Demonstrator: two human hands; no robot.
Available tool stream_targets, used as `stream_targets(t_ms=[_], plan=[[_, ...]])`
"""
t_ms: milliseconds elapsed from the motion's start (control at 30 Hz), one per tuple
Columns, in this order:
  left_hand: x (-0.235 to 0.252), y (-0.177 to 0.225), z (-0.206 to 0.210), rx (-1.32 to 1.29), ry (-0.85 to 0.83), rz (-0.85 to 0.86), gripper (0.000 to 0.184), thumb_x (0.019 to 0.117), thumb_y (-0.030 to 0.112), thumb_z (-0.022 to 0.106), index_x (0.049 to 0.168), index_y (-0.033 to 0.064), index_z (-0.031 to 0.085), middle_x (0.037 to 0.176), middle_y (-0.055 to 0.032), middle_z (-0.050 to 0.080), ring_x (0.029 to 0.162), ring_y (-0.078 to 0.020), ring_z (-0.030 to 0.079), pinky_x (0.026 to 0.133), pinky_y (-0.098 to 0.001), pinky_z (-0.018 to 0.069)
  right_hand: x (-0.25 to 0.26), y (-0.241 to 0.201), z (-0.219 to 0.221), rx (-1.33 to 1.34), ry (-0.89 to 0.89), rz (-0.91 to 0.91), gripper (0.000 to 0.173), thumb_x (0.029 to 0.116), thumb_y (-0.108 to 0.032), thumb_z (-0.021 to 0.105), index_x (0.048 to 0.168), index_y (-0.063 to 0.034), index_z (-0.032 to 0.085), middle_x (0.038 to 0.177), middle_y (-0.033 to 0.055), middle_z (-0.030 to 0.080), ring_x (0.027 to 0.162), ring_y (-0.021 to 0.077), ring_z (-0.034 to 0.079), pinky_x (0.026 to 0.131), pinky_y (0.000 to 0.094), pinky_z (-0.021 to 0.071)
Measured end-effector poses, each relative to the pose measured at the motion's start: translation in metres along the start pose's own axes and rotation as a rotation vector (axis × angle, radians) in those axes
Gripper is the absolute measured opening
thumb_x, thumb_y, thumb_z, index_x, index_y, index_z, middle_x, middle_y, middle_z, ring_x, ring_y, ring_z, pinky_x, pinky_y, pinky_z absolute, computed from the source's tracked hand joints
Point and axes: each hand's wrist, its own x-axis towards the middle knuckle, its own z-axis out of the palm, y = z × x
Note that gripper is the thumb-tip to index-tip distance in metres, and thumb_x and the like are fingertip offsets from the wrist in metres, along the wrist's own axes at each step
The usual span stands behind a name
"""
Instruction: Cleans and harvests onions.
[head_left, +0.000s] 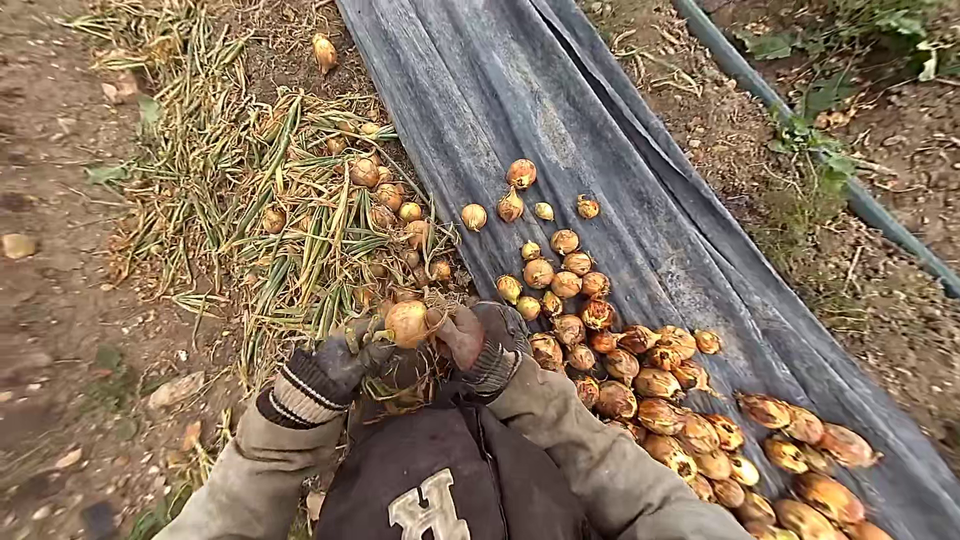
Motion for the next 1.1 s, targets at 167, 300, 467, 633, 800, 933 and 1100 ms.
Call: stream_targets(t_ms=[167,300,467,633,800,933,1100], plan=[[-0.015,-0.001,0.01,0.345,0.175,0.382,0.025,0.0852,0.027,0.076,0.09,0.0028,0.075,0.089,-0.0015,0.075,0.086,-0.0058,0.071,0.082,-0.0281,0.0609,-0.024,-0.007,0.01,-0.047,0.094,0.006,0.059,0.103,-0.056,0.045,0.099,-0.0015,0.069,0.076,0.005,0.064,0.07,0.0113,0.061,0.07,0.0387,0.0547],[-0.012,-0.004,-0.001,0.795,0.173,0.705,0.016,0.0871,0.015,0.064,0.087,0.0029,0.075,0.09,-0.0139,0.076,0.088,-0.0293,0.074,0.083,-0.0511,0.059,-0.022,0.001,0.011,-0.167,0.145,-0.012,0.063,0.1051,-0.054,0.04,0.097,-0.0015,0.073,0.084,0.0125,0.07,0.085,0.0227,0.068,0.082,0.052,0.0554],[-0.01,-0.013,-0.004,0.943,0.193,0.637,0.013,0.0846,0.012,0.064,0.085,0.0029,0.074,0.085,-0.0146,0.074,0.083,-0.0332,0.074,0.076,-0.0552,0.0591,-0.009,0.0,0.011,-0.336,0.088,0.104,0.065,0.1052,-0.054,0.044,0.09,0.0022,0.074,0.083,0.0205,0.071,0.088,0.036,0.07,0.084,0.0612,0.0523],[-0.002,-0.036,-0.015,0.988,0.203,0.538,0.01,0.0813,0.007,0.067,0.085,0.0,0.072,0.086,-0.0186,0.074,0.083,-0.0375,0.073,0.074,-0.0581,0.0584,-0.002,-0.003,0.016,-0.323,-0.023,0.392,0.068,0.1063,-0.054,0.044,0.093,0.0083,0.068,0.096,0.0274,0.068,0.099,0.0415,0.067,0.091,0.0612,0.0495],[0.026,-0.041,-0.063,0.858,0.483,-0.353,0.048,0.1049,0.047,0.056,0.116,0.002,0.071,0.107,-0.0283,0.071,0.103,-0.0502,0.068,0.09,-0.074,0.0486,0.003,0.024,0.001,-0.266,-0.03,0.35,0.075,0.1051,-0.062,0.03,0.086,0.0002,0.066,0.073,0.0151,0.061,0.071,0.0294,0.061,0.072,0.0531,0.051],[0.05,-0.02,-0.033,0.736,0.141,-0.129,0.031,0.099,0.025,0.071,0.122,0.0036,0.071,0.116,-0.0204,0.073,0.107,-0.0355,0.071,0.098,-0.0613,0.0532,0.025,0.054,0.003,-0.436,-0.347,0.62,0.074,0.1042,-0.063,0.039,0.128,0.0027,0.064,0.128,0.0282,0.064,0.125,0.0422,0.059,0.108,0.0625,0.0413],[0.119,-0.002,0.039,1.039,-0.52,-0.221,0.032,0.1034,0.041,0.058,0.128,0.0244,0.07,0.117,-0.0089,0.073,0.109,-0.0305,0.07,0.095,-0.0605,0.0531,0.037,0.073,-0.011,0.074,0.113,0.755,0.069,0.1104,-0.054,0.02,0.078,-0.0047,0.057,0.057,0.0029,0.047,0.045,0.012,0.044,0.045,0.0281,0.0414]])
